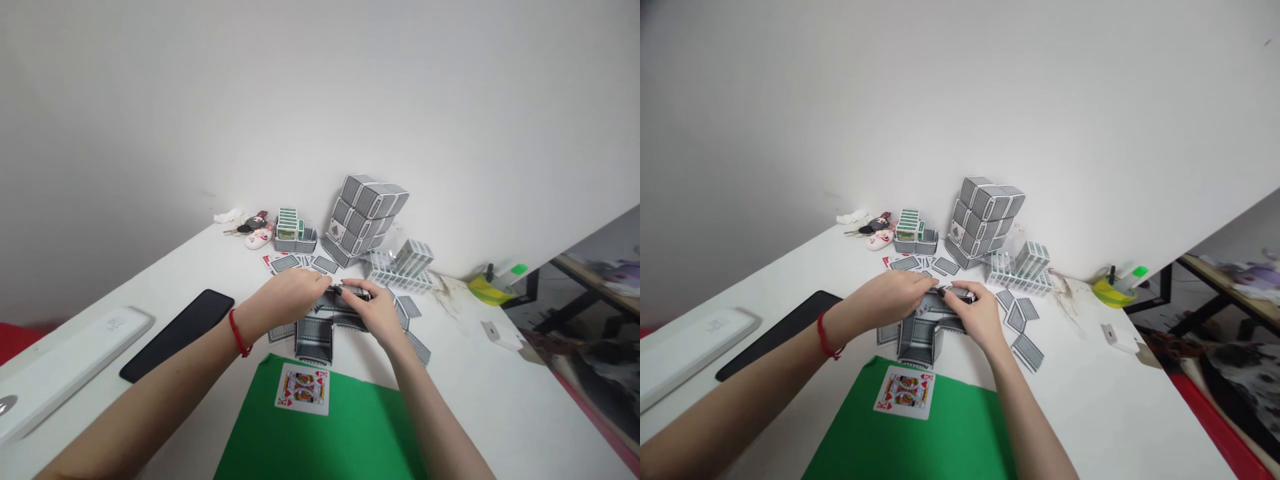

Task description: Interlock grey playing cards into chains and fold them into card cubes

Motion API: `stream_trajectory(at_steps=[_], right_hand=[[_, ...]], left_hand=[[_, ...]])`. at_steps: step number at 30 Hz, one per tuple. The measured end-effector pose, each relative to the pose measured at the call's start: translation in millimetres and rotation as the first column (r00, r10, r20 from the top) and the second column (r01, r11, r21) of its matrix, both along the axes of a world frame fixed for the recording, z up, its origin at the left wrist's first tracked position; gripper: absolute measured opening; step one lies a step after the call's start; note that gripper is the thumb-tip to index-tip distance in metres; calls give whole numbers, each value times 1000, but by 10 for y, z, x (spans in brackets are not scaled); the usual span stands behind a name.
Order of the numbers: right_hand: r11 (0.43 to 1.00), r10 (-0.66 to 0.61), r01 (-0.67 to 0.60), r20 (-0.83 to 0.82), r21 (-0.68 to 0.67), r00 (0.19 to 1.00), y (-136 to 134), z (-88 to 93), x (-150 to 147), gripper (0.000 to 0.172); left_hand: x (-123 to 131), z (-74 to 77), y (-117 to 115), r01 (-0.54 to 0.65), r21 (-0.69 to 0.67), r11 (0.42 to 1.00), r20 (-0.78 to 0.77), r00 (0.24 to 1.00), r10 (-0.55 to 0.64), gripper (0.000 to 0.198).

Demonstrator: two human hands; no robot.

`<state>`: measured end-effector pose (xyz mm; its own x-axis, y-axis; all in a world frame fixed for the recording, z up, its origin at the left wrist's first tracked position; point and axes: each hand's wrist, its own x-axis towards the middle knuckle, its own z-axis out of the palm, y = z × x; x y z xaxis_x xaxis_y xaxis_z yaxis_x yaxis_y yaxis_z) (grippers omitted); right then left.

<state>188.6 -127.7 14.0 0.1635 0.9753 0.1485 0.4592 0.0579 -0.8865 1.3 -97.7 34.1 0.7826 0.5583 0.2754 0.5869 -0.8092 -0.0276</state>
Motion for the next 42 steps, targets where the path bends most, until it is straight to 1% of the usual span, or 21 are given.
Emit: stream_trajectory(at_steps=[3,8,12,19,24,27,30,35,37,40,42], right_hand=[[1000,-1,1,-12,-5,1000,3,-2,-6,36],[1000,22,-22,-9,-7,1000,21,-35,-3,35],[999,35,-36,-12,-5,999,28,-48,1,34],[999,43,-44,-40,-26,998,48,-78,10,37],[998,46,-49,-69,-43,997,64,-108,7,38],[997,59,-62,-71,-43,996,74,-136,6,37],[997,50,-53,-76,-50,996,85,-159,6,36],[994,26,-39,-125,-99,992,102,-185,10,41],[989,47,-71,-187,-128,981,119,-222,16,44],[976,62,-124,-312,-182,948,178,-332,44,48],[977,46,-109,-326,-181,944,233,-417,83,47]], left_hand=[[4,3,-17,3,22,1000,-26,1000,-2,23],[9,-4,-28,-5,38,999,-66,998,8,28],[5,-1,-23,-4,33,999,-49,999,5,32],[-38,89,-13,0,-94,996,-20,1000,-2,31],[-56,174,-26,49,-142,989,-1,999,-50,29],[-68,179,15,74,-218,973,24,997,-71,30],[-79,118,103,81,-286,955,95,994,-56,34],[-84,-54,261,96,-360,928,223,975,-14,34],[-76,-123,310,90,-363,927,222,975,-8,34],[-55,-215,365,63,-382,922,185,983,10,30],[-43,-261,392,44,-411,911,176,984,31,29]])
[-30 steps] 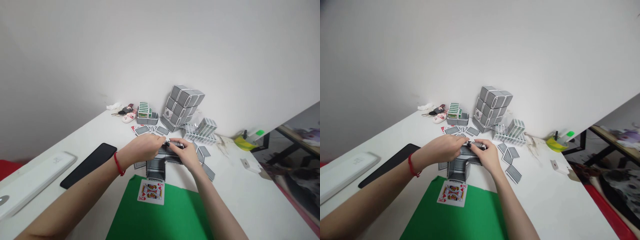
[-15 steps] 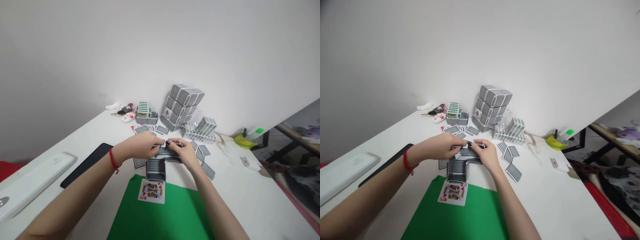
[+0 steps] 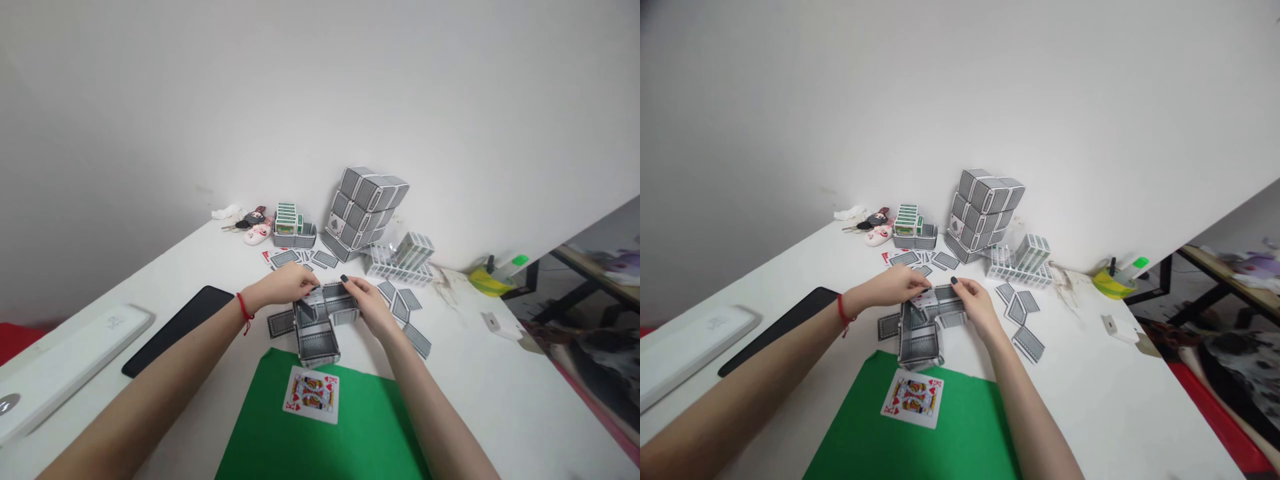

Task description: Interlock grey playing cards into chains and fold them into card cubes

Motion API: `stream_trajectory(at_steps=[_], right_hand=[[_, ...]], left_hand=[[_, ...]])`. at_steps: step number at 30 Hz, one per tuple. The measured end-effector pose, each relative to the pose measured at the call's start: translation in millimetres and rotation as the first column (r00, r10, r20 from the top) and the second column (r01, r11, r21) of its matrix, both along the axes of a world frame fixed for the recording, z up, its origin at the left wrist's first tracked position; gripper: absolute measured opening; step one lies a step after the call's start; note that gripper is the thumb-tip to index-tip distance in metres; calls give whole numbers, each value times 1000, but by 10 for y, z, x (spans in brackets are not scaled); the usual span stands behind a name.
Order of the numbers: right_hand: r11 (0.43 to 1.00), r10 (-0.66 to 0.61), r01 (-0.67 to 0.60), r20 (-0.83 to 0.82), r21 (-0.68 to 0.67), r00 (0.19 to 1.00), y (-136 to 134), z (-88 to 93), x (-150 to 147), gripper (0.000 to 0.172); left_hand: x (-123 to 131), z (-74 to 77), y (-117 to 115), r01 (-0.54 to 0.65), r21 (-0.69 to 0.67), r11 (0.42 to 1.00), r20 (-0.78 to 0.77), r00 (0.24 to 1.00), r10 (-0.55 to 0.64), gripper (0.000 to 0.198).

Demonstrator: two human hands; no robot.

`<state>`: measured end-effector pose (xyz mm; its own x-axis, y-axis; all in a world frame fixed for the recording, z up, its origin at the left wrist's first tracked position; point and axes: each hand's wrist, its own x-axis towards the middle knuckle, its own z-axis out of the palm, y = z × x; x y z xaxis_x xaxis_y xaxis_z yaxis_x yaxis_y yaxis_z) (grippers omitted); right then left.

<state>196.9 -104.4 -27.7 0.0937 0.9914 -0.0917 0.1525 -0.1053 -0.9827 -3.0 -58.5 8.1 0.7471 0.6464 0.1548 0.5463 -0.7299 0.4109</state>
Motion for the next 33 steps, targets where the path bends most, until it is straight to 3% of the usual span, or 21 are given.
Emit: stream_trajectory(at_steps=[3,5,8,11,14,17,19,22,29,33], right_hand=[[987,-110,91,142,130,984,53,-53,84,42],[957,-207,136,276,256,938,33,2,129,36],[946,-177,27,442,324,880,-82,185,111,20],[956,-29,-171,653,240,756,-209,339,-39,15],[940,128,-328,798,91,589,-251,376,-261,15],[917,212,-394,909,-59,359,-225,350,-469,19],[923,211,-371,939,-101,271,-202,323,-567,23],[940,166,-333,953,-76,253,-175,267,-629,21],[978,34,-204,948,33,317,-142,134,-572,26],[991,2,-132,958,37,286,-143,142,-562,33]], left_hand=[[6,-39,27,-34,-35,999,-15,999,34,26],[4,-53,41,-57,-49,997,-28,998,56,23],[-3,-67,57,-86,-69,994,-32,996,84,20],[-9,-77,63,-94,-81,992,-33,995,92,20],[-12,-75,59,-101,-100,990,-29,995,99,21],[-10,-68,54,-105,-104,989,-35,994,102,21],[-6,-62,53,-98,-96,991,-44,995,94,20],[-3,-50,50,-95,-100,990,-60,994,89,20],[-38,-38,46,-4,-122,992,-33,999,0,25],[-29,-24,33,-42,-142,989,-53,998,35,21]])
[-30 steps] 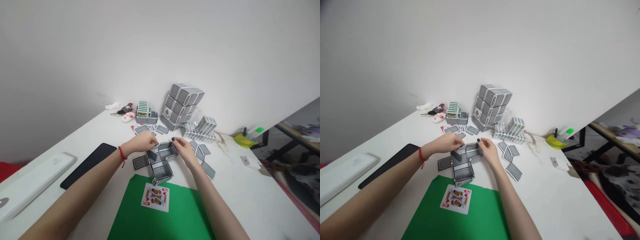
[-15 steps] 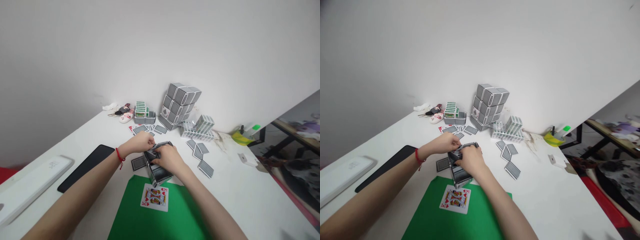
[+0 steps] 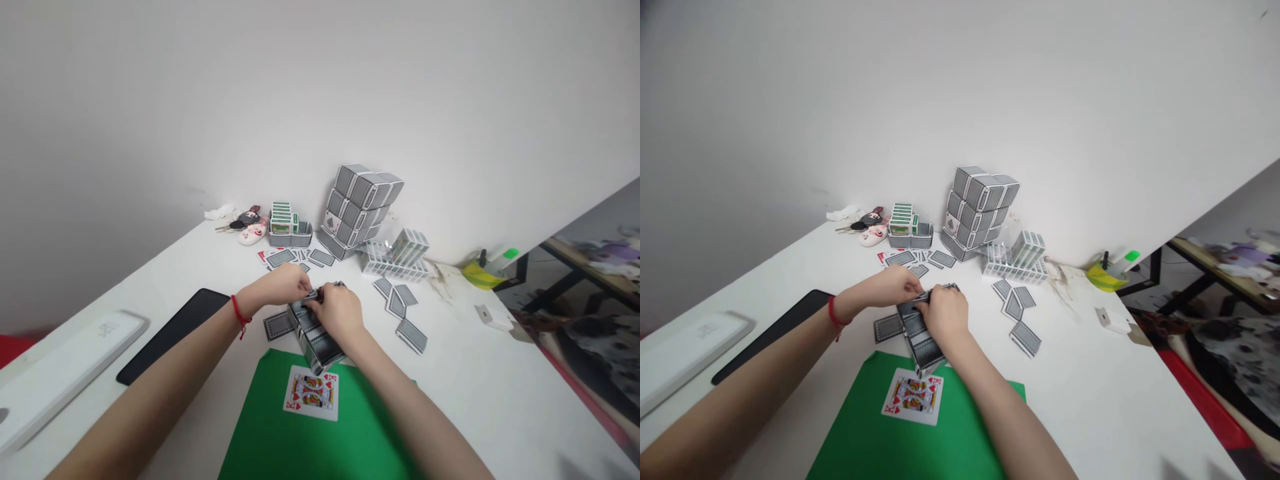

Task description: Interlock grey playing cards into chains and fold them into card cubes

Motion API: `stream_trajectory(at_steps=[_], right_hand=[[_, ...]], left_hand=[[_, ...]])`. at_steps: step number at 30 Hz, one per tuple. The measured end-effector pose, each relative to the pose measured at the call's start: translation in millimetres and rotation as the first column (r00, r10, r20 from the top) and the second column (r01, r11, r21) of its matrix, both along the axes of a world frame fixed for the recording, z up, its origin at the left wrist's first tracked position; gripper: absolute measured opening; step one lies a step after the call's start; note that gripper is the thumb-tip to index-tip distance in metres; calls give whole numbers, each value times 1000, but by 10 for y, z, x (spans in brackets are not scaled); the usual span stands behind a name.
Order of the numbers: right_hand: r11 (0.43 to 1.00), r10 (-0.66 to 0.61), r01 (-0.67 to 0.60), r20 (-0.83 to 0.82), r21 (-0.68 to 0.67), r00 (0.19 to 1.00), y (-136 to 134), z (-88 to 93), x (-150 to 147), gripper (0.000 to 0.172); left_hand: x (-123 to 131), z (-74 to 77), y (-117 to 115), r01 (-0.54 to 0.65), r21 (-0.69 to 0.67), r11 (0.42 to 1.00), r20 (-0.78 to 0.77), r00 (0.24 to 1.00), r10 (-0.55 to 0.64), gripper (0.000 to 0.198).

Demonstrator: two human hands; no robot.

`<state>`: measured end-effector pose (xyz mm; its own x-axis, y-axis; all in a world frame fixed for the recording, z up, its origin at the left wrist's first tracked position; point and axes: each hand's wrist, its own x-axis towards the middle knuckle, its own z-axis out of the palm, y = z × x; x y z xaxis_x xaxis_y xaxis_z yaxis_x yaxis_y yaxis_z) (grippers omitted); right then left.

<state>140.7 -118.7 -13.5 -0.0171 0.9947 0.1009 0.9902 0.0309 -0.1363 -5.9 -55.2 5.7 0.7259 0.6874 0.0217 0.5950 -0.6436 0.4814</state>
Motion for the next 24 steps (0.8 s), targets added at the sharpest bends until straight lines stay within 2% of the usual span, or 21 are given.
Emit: stream_trajectory(at_steps=[5,11,14,17,19,24], right_hand=[[999,19,-20,-11,-37,1000,11,-16,28,28],[998,49,-47,-62,31,997,-12,-18,63,17],[979,177,-174,-20,106,984,-30,31,83,15],[950,285,-290,55,119,957,-27,64,111,12],[953,283,-285,37,102,958,-15,63,127,12],[979,198,-190,-134,70,971,11,9,146,9]], left_hand=[[32,37,-19,-38,29,999,-22,999,39,19],[35,25,-19,-81,11,997,18,997,80,21],[39,33,-31,-81,63,995,27,996,80,22],[45,49,-45,-75,83,994,22,997,74,23],[46,52,-46,-69,63,996,26,997,68,23],[35,12,-18,-54,19,998,36,998,53,20]])
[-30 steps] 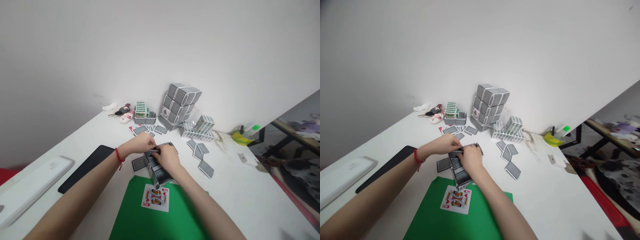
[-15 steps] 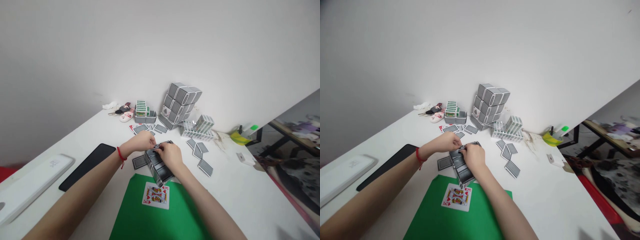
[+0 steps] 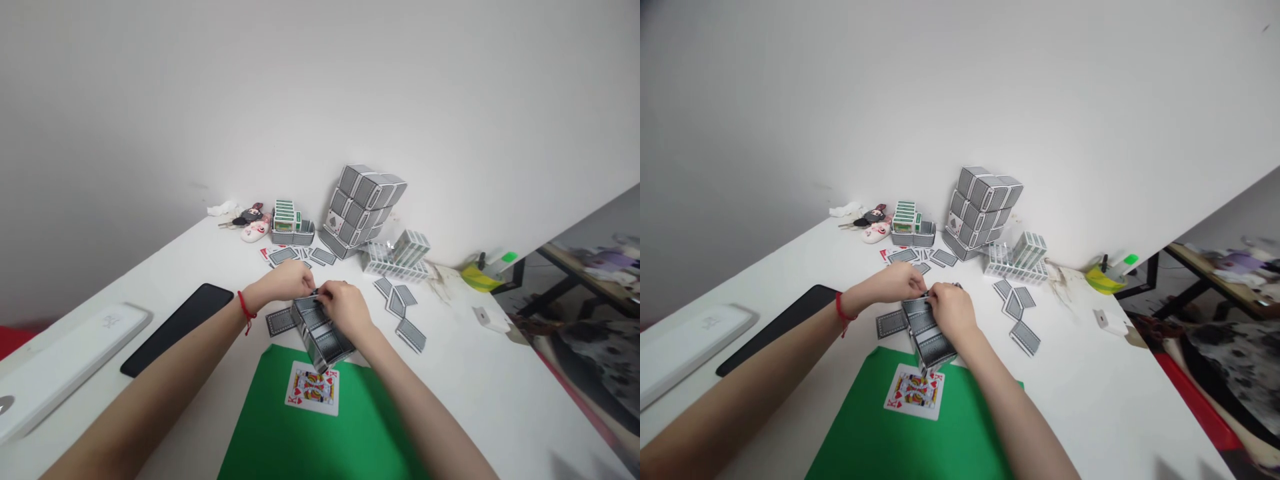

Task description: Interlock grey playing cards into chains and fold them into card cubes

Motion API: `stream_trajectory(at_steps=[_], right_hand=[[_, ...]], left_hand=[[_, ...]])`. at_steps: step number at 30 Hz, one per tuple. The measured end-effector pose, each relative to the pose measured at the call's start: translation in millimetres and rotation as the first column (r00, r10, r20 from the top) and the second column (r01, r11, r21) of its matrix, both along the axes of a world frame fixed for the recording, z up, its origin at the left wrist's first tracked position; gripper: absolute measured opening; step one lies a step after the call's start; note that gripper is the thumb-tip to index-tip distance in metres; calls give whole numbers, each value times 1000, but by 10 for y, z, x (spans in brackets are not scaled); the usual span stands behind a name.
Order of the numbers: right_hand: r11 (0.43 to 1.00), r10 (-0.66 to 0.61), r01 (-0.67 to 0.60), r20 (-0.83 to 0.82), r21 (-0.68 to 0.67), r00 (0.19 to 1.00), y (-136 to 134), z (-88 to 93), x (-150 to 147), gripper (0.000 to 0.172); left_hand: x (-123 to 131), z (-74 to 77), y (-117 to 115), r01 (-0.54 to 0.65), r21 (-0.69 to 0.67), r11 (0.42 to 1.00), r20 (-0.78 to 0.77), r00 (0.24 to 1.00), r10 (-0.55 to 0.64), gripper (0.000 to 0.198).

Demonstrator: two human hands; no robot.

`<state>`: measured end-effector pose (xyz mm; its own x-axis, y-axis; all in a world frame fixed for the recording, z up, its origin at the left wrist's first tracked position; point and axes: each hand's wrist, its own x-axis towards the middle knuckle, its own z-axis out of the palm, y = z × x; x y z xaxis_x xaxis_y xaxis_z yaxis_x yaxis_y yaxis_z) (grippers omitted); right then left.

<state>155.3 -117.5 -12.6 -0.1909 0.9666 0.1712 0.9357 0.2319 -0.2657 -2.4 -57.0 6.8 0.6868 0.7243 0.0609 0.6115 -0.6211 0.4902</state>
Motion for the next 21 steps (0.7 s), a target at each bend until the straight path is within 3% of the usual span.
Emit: stream_trajectory(at_steps=[11,21], right_hand=[[988,-152,152,-316,-24,936,40,-108,39,2],[987,-162,157,-265,-43,950,50,-109,66,10]], left_hand=[[-7,-62,18,43,-29,999,45,998,-41,17],[-35,-28,18,126,-42,991,21,992,-125,25]])
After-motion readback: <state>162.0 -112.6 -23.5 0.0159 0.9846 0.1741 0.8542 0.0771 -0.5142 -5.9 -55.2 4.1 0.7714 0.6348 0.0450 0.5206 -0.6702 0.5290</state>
